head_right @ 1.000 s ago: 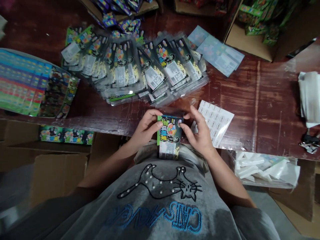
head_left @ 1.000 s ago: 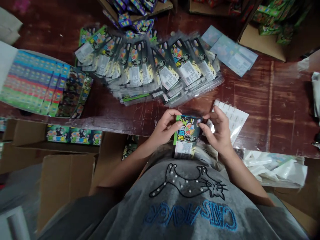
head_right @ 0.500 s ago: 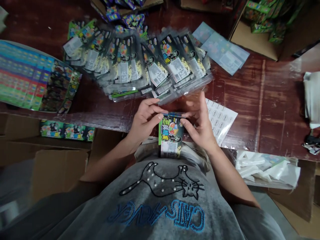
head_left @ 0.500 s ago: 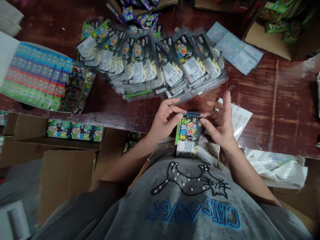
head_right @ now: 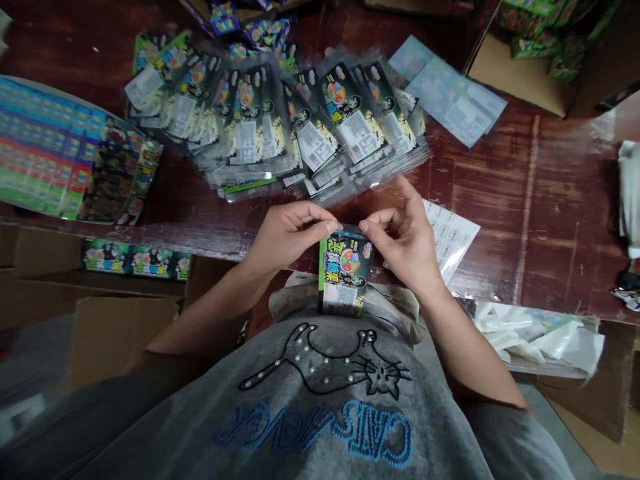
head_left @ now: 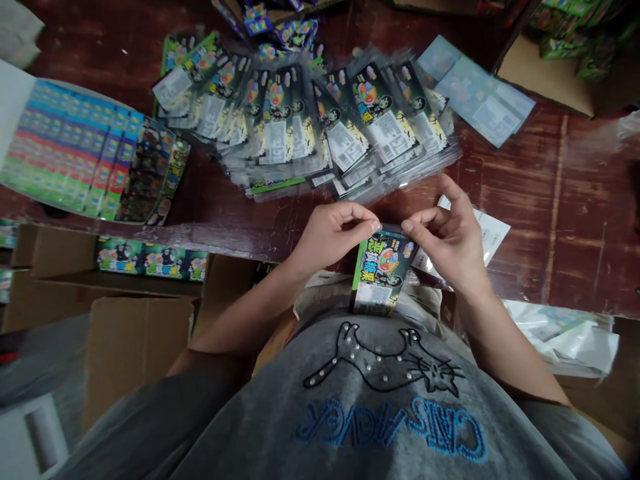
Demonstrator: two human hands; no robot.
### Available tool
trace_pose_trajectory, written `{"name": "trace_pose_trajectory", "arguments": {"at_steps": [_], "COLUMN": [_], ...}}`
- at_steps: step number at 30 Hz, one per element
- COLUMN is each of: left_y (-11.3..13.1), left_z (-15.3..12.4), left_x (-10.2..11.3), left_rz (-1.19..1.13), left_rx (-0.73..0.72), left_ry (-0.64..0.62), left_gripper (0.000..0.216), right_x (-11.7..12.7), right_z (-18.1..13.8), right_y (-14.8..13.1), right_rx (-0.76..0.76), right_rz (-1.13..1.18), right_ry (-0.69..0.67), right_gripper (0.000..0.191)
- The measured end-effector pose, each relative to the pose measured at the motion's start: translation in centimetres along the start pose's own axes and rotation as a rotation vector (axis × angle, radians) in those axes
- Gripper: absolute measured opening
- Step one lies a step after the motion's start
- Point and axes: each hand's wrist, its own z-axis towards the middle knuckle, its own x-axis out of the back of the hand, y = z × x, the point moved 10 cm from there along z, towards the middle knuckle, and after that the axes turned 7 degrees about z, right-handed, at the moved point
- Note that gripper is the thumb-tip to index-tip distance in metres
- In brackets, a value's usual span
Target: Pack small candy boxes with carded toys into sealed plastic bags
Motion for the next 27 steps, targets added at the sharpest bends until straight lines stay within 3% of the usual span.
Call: {"name": "trace_pose_trajectory", "arguments": {"at_steps": [4, 10, 12, 15, 17, 20, 25, 27], "left_y": [-0.7, -1.4, -1.1, -0.7, -0.5, -0.6, -0.7, -0.5], "left_z": [-0.3, -0.7, -0.6, -0.5, -0.6, -0.8, -1.4, -1.7], "left_x": [-0.4, -0.7, -1.0, -1.1, -1.2, -1.1, -0.7, -0.5], "left_rz": [-0.073, -0.109, -0.091, -0.062, -0.045, -0.024, -0.057, -0.084], "left_rx": [-0.013, -0.037, -0.050, -0.071, -0.085, -0.082, -0.038, -0.030], "left_ry": [-0.093, -0.080, -0.080, -0.073, -0.069, -0.062, -0.041, -0.038], "left_gripper": [0.018, 0.017, 0.013, 0.010, 0.009, 0.009, 0.013, 0.013], "right_x": [0.1, 1.5, 0.9, -1.4, -2.4, -3.0, -2.8, -2.9], "right_z": [-0.8, 0.5, 1.6, 2.4, 2.6, 3.0, 3.5, 3.6], "right_y": [-0.4, -3.4, -3.9, -3.1, -2.2, -1.6, -4.2, -4.5], "right_rx": [-0.078, -0.150, -0.194, -0.312, -0.348, -0.301, -0.032, -0.030], "right_rz": [0.032, -0.078, -0.136, -0.172, -0.240, -0.352, -0.428, -0.410], "right_ry": [-0.065, -0.146, -0.258, -0.471, -0.534, -0.513, -0.421, -0.441], "right_gripper": [0.082, 0.037, 0.030, 0.035, 0.035, 0.029, 0.032, 0.036]}}
